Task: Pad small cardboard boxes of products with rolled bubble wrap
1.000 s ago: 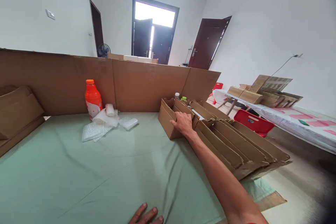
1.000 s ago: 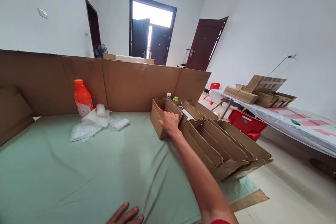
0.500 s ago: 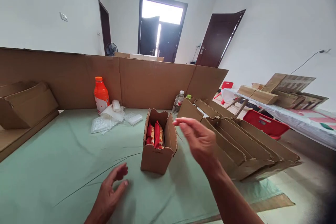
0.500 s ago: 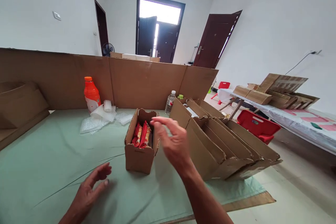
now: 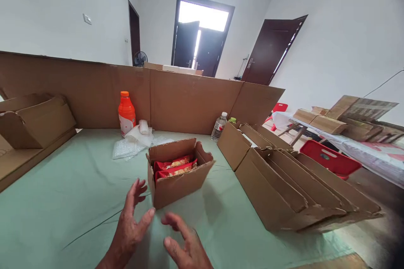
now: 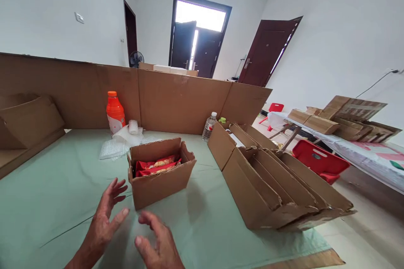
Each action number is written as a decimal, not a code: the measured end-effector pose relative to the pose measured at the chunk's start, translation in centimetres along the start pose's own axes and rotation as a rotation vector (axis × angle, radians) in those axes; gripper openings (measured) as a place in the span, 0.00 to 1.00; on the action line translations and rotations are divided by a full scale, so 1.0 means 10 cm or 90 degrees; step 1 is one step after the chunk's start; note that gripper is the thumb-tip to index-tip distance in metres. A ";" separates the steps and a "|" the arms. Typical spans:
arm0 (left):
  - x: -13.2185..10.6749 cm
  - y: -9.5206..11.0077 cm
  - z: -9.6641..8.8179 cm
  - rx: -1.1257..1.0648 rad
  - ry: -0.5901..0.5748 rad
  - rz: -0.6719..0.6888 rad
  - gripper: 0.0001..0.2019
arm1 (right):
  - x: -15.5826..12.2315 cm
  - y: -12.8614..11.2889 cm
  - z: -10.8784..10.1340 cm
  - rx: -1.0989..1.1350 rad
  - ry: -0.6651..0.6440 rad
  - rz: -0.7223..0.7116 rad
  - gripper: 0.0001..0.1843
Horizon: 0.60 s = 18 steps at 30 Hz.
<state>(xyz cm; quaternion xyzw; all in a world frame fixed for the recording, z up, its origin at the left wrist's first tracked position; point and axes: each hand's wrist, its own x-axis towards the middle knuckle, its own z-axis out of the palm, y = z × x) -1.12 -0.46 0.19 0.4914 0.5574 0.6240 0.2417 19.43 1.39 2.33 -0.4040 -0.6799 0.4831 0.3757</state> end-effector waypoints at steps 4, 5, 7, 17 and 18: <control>0.12 -0.06 -0.28 0.053 0.062 -0.038 0.37 | 0.20 -0.03 -0.51 -0.101 0.149 0.000 0.20; 0.13 -0.07 -0.31 0.063 0.059 -0.046 0.36 | 0.27 -0.01 -0.69 -0.119 0.227 0.016 0.20; 0.15 -0.07 -0.29 0.069 0.036 -0.062 0.36 | 0.42 0.06 -0.99 -0.149 0.325 0.041 0.23; 0.54 -0.16 0.04 -0.058 -0.001 -0.170 0.32 | 0.85 0.40 -0.51 -0.060 0.072 0.045 0.38; 0.57 -0.20 -0.07 -0.056 0.031 -0.170 0.32 | 0.85 0.42 -0.38 -0.050 0.065 0.035 0.38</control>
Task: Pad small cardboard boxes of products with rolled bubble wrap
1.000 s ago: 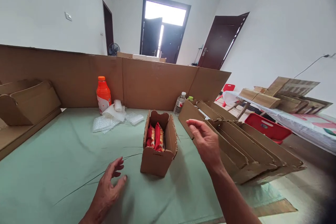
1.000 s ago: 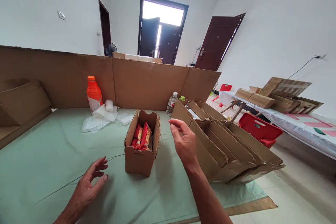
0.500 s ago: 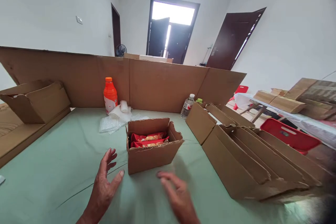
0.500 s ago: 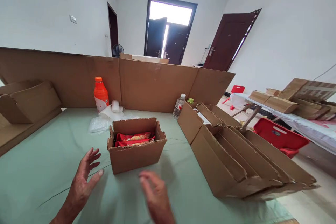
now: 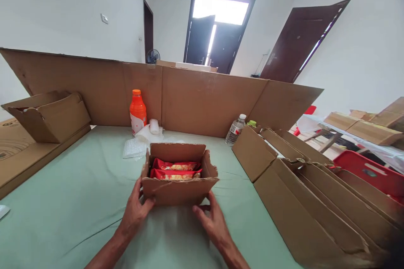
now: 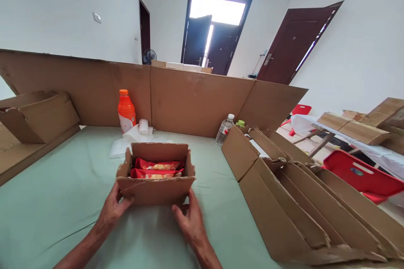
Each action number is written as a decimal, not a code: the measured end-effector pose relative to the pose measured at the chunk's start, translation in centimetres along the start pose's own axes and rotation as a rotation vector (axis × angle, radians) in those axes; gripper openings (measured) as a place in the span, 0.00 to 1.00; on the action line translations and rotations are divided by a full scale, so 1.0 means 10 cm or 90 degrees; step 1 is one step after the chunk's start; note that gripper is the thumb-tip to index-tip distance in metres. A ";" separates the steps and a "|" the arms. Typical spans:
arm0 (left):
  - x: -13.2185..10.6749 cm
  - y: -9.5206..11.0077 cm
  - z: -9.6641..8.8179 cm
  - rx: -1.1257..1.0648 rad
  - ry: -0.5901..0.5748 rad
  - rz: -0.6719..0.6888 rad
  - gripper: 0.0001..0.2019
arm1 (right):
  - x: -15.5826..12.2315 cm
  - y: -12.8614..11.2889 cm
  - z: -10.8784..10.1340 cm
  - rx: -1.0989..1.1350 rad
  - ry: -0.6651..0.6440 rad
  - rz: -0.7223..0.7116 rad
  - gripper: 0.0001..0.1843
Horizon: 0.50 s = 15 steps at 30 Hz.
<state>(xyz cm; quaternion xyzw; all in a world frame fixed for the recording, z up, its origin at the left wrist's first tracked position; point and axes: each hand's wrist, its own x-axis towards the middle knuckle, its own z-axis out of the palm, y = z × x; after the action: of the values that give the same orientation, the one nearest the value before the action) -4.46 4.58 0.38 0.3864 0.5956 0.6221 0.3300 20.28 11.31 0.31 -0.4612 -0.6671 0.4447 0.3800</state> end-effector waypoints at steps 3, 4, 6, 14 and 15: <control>0.09 -0.08 -0.46 0.018 0.105 0.013 0.28 | -0.03 -0.02 0.37 -0.001 -0.067 -0.067 0.42; 0.10 -0.11 -0.63 0.026 0.133 0.012 0.27 | -0.03 -0.03 0.48 -0.009 -0.094 -0.085 0.44; 0.09 -0.17 -0.89 0.039 0.175 0.002 0.24 | -0.01 -0.06 0.66 -0.021 -0.142 -0.104 0.46; 0.03 -0.18 -0.80 -0.006 0.201 -0.009 0.34 | 0.06 0.09 0.74 -0.046 -0.107 -0.104 0.36; 0.04 -0.19 -0.73 -0.008 0.187 -0.012 0.36 | 0.05 0.14 0.70 -0.053 -0.069 -0.091 0.35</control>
<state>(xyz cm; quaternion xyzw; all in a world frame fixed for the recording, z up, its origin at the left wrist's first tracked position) -11.11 1.49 -1.41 0.2839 0.6370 0.6725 0.2477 14.07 10.37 -3.17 -0.4031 -0.7359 0.4124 0.3548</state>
